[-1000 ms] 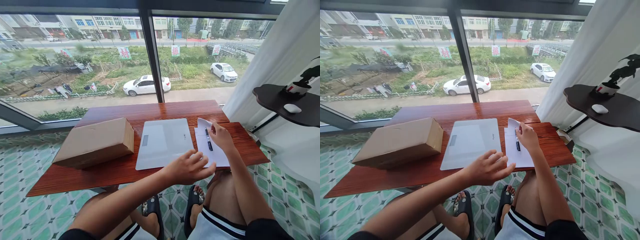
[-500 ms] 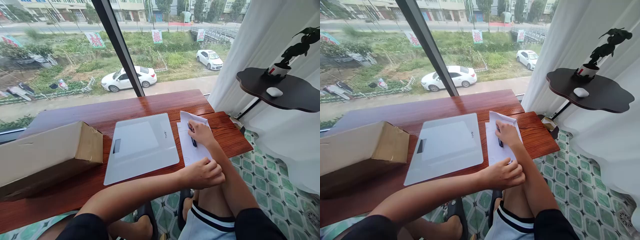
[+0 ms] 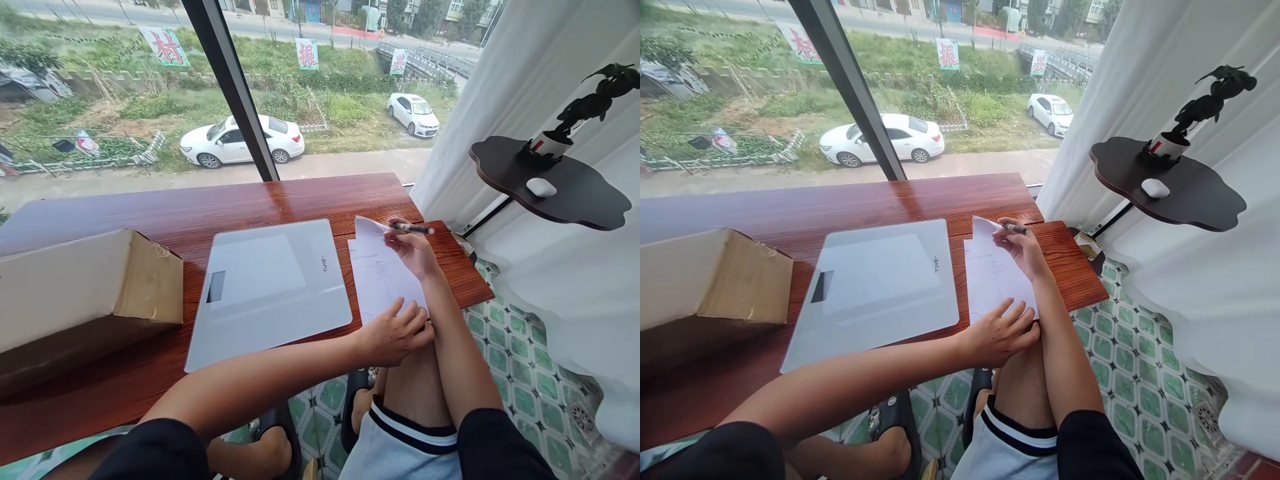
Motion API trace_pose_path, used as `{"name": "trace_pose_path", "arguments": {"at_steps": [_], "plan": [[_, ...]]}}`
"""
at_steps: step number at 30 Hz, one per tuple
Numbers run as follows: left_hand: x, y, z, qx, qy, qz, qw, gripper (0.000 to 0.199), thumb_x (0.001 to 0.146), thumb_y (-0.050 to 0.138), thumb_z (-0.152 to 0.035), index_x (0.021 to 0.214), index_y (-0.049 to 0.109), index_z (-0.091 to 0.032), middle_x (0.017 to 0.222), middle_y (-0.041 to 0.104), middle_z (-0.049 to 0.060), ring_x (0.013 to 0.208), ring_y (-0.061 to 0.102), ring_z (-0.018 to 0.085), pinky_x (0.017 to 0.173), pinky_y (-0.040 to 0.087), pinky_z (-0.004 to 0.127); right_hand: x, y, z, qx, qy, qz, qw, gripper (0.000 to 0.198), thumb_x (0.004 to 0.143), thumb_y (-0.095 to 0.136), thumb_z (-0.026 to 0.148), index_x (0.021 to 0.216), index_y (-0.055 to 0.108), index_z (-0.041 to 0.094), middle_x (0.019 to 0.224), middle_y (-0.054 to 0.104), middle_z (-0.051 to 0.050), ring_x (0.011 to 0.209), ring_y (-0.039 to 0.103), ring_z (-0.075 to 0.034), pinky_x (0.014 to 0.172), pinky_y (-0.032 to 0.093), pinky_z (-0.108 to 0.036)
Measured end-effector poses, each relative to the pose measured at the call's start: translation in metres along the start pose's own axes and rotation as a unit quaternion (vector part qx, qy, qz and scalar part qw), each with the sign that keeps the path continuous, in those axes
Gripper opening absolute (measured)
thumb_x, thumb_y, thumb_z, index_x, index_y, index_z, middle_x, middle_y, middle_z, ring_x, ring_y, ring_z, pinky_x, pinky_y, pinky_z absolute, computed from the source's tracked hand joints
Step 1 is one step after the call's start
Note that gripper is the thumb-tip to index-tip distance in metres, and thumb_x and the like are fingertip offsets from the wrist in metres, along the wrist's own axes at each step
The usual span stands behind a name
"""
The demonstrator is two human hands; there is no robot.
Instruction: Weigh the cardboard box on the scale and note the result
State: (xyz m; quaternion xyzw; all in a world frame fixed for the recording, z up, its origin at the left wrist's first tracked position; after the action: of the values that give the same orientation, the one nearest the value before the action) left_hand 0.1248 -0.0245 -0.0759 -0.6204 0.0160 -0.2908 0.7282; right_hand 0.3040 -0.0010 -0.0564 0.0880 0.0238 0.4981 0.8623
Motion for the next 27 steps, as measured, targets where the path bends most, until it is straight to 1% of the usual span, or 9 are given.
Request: {"name": "trace_pose_path", "arguments": {"at_steps": [2,4,7,11,13,15,17,20,27], "plan": [[0.0,0.002,-0.001,-0.005,-0.012,0.008,1.0,0.041,0.088,0.047,-0.024,0.127,0.05,-0.013,0.133,0.053,0.02,0.118,0.051,0.032,0.097,0.04,0.047,0.001,-0.003,-0.001,-0.044,-0.025,-0.038,0.998,0.038,0.079,0.062,0.043,0.11,0.054,0.022,0.086,0.06,-0.003,0.084,0.06,-0.018,0.086,0.052,-0.035],[0.0,0.003,-0.002,-0.008,-0.021,0.013,1.0,0.042,0.088,0.047,-0.024,0.128,0.049,-0.012,0.134,0.052,0.021,0.118,0.052,0.032,0.097,0.04,0.047,0.002,-0.001,0.0,-0.114,-0.065,-0.07,0.989,0.036,0.083,0.061,0.055,0.096,0.057,0.022,0.069,0.049,0.0,0.069,0.052,-0.014,0.074,0.05,-0.03],[0.001,0.005,-0.003,-0.012,-0.025,0.013,1.0,0.043,0.088,0.046,-0.024,0.129,0.048,-0.012,0.131,0.053,0.021,0.115,0.053,0.032,0.093,0.042,0.046,0.002,0.006,0.005,-0.19,-0.077,-0.038,0.978,0.046,0.093,0.043,0.06,0.083,0.061,0.019,0.058,0.038,0.001,0.055,0.04,-0.011,0.057,0.04,-0.027],[0.001,0.007,-0.003,-0.019,-0.031,0.005,0.999,0.043,0.089,0.043,-0.025,0.13,0.047,-0.012,0.124,0.056,0.019,0.108,0.055,0.03,0.086,0.043,0.044,0.003,0.008,0.008,-0.192,-0.024,0.03,0.981,0.031,0.09,0.047,0.043,0.103,0.061,0.018,0.062,0.055,0.001,0.056,0.052,-0.013,0.05,0.039,-0.024],[0.001,0.009,-0.003,-0.021,-0.033,0.008,0.999,0.042,0.089,0.044,-0.025,0.129,0.047,-0.012,0.123,0.057,0.019,0.108,0.054,0.03,0.085,0.043,0.043,0.003,0.003,0.005,-0.236,-0.022,0.038,0.971,0.025,0.087,0.054,0.041,0.09,0.06,0.017,0.063,0.06,-0.001,0.056,0.057,-0.014,0.05,0.043,-0.025],[0.002,0.011,-0.004,-0.02,-0.034,0.01,0.999,0.043,0.089,0.044,-0.026,0.129,0.047,-0.012,0.124,0.057,0.019,0.108,0.054,0.03,0.084,0.043,0.043,0.003,-0.004,-0.001,-0.285,-0.036,0.02,0.957,0.029,0.084,0.062,0.044,0.074,0.054,0.018,0.058,0.058,-0.001,0.05,0.054,-0.013,0.05,0.043,-0.025],[0.002,0.012,-0.005,-0.019,-0.037,0.007,0.999,0.042,0.089,0.044,-0.026,0.129,0.048,-0.012,0.124,0.057,0.019,0.108,0.054,0.03,0.084,0.043,0.044,0.002,-0.01,-0.007,-0.317,-0.059,-0.014,0.947,0.038,0.08,0.069,0.048,0.067,0.048,0.019,0.052,0.053,0.002,0.044,0.048,-0.011,0.047,0.04,-0.025],[0.003,0.013,-0.006,-0.018,-0.041,-0.002,0.999,0.041,0.09,0.044,-0.027,0.128,0.049,-0.013,0.122,0.058,0.018,0.108,0.055,0.03,0.083,0.043,0.044,0.001,-0.013,-0.015,-0.338,-0.058,-0.034,0.939,0.04,0.081,0.066,0.049,0.064,0.045,0.02,0.048,0.049,0.003,0.039,0.044,-0.01,0.044,0.036,-0.026],[0.004,0.01,-0.005,-0.017,-0.048,-0.019,0.998,0.036,0.089,0.044,-0.025,0.122,0.051,-0.013,0.118,0.061,0.017,0.105,0.056,0.03,0.081,0.043,0.043,-0.001,-0.008,-0.023,-0.327,-0.03,-0.045,0.943,0.035,0.089,0.054,0.045,0.066,0.042,0.022,0.046,0.052,0.003,0.035,0.045,-0.012,0.037,0.034,-0.025]]}}
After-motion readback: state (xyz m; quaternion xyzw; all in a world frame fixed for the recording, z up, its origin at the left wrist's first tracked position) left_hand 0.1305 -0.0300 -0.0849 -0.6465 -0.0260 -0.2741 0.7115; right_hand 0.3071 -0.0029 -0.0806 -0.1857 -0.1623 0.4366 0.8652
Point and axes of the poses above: each hand's wrist, its own x-axis towards the middle knuckle, its own y-axis out of the palm, z = x × y, the point moved 2 cm from there along x, towards the middle knuckle
